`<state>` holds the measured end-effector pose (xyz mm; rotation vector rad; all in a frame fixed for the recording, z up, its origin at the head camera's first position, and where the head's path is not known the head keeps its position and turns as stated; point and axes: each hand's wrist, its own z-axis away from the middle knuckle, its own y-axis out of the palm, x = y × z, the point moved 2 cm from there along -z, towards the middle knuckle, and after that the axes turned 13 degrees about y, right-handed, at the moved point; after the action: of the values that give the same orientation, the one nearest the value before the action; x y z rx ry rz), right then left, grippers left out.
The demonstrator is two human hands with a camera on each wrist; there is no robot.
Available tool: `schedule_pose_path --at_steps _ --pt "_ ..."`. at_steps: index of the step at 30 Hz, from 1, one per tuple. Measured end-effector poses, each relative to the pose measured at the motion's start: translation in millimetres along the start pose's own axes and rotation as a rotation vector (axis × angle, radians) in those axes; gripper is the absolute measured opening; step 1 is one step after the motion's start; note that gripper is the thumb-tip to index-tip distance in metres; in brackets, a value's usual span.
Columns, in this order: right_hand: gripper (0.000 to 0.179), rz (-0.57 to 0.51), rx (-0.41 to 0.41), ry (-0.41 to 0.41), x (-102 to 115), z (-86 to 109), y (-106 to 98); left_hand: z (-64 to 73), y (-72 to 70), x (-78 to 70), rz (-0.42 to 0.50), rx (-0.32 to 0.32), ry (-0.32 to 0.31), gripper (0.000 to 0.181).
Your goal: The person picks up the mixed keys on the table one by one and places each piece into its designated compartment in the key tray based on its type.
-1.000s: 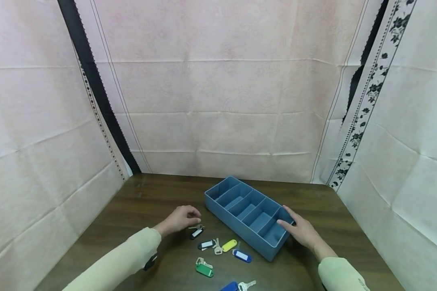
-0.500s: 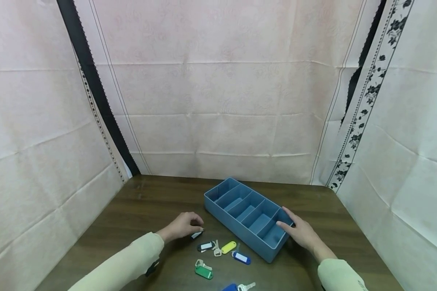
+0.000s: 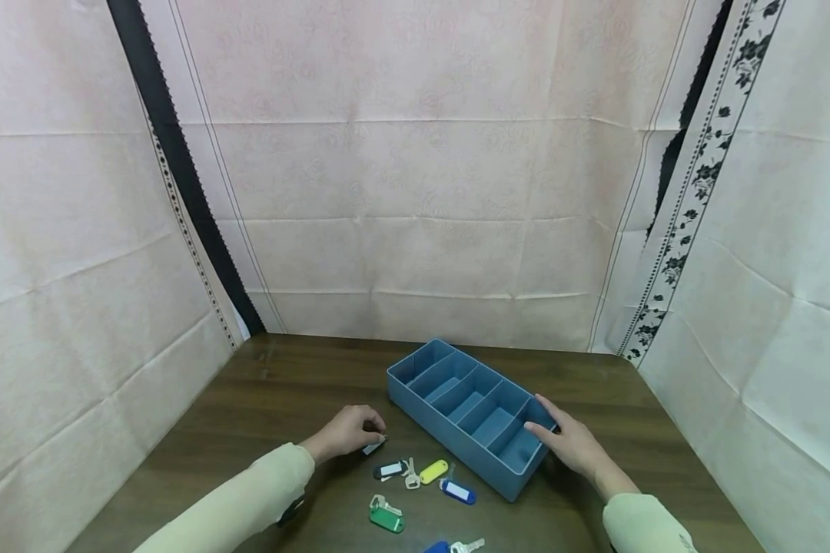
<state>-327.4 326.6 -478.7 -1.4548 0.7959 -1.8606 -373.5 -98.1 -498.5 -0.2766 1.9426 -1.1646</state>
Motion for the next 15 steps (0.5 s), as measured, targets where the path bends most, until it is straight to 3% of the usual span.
schedule_pose_path --at_steps 15 --pt "0.081 -0.003 -0.005 -0.008 -0.7 -1.2 0.6 -1.2 2.2 -1.7 -0.062 -0.001 0.020 0.004"
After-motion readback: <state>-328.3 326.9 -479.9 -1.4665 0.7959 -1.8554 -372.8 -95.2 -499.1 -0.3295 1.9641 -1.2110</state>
